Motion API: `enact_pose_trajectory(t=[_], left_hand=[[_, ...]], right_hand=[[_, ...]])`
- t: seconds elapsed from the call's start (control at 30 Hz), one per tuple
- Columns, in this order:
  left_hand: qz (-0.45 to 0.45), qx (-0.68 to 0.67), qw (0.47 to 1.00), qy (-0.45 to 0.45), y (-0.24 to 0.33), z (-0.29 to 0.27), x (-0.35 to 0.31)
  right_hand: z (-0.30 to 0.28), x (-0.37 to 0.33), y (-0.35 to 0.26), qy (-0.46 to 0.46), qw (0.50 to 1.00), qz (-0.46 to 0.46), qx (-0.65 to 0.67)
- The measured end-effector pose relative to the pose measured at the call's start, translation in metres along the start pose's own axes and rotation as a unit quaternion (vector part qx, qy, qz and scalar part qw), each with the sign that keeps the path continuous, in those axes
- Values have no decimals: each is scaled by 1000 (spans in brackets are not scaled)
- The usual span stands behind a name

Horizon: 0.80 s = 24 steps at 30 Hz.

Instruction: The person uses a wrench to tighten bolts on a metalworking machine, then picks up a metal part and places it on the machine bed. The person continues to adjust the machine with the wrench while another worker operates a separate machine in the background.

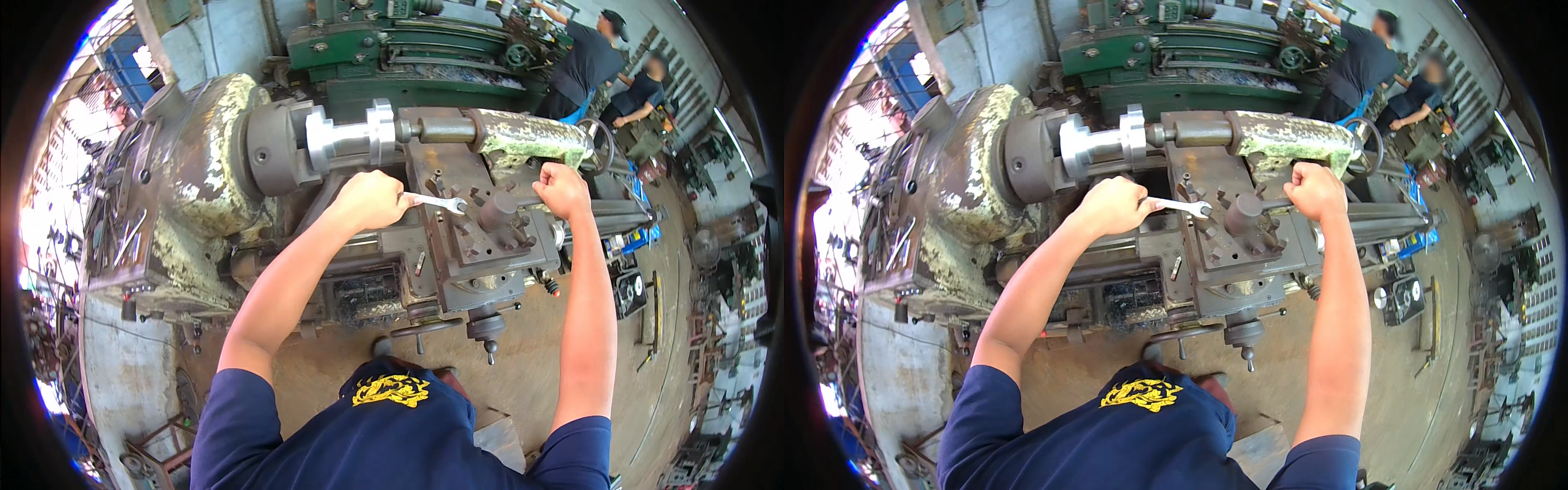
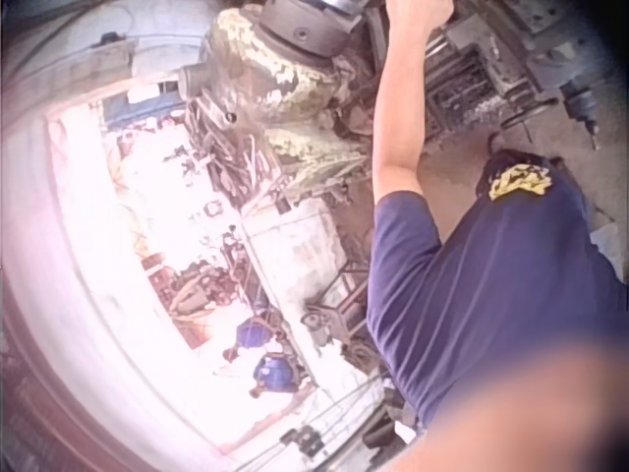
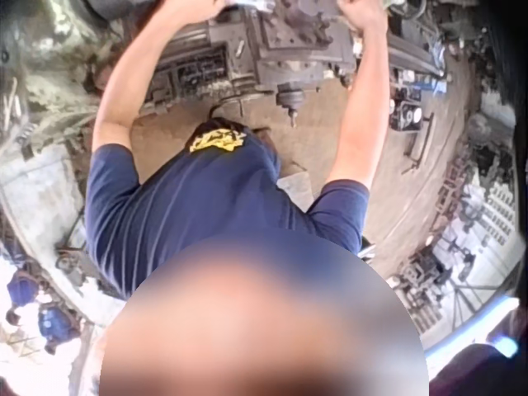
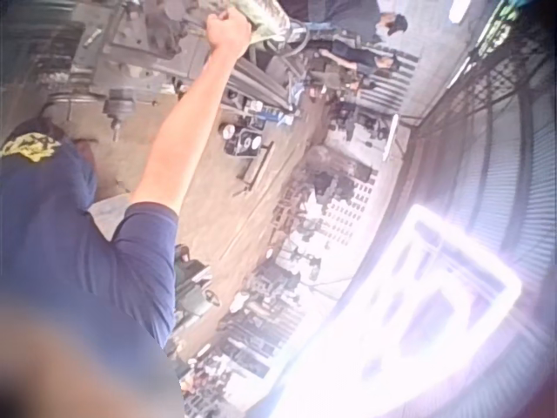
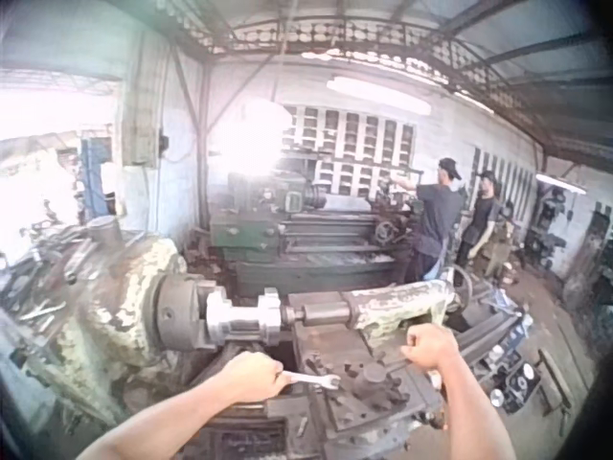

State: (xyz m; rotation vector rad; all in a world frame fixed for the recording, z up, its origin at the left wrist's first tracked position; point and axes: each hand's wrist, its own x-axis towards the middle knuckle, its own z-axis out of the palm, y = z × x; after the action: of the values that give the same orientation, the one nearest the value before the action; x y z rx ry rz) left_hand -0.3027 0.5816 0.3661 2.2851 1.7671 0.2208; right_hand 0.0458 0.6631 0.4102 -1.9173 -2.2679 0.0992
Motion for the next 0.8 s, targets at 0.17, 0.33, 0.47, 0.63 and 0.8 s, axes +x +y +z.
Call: enact_pose_trajectory(t=[0.17,0.33,0.47,0.63,0.8], left_hand=[[-18,39,998,47,3,3,-10],[-40,49,992,113,14,10,-20],[-113,72,987,91,24,9,-20],[-116,80,986,93,24,6,-17],[-109,84,988,70,22,3,-12]], right_hand=[[3,0,4,3,1000,0,11],[9,2,8,54,998,-38,20],[4,3,6,17,1000,-20,10],[1,0,6,40,998,-50,4],[0,-1,7,26,999,-37,-1]])
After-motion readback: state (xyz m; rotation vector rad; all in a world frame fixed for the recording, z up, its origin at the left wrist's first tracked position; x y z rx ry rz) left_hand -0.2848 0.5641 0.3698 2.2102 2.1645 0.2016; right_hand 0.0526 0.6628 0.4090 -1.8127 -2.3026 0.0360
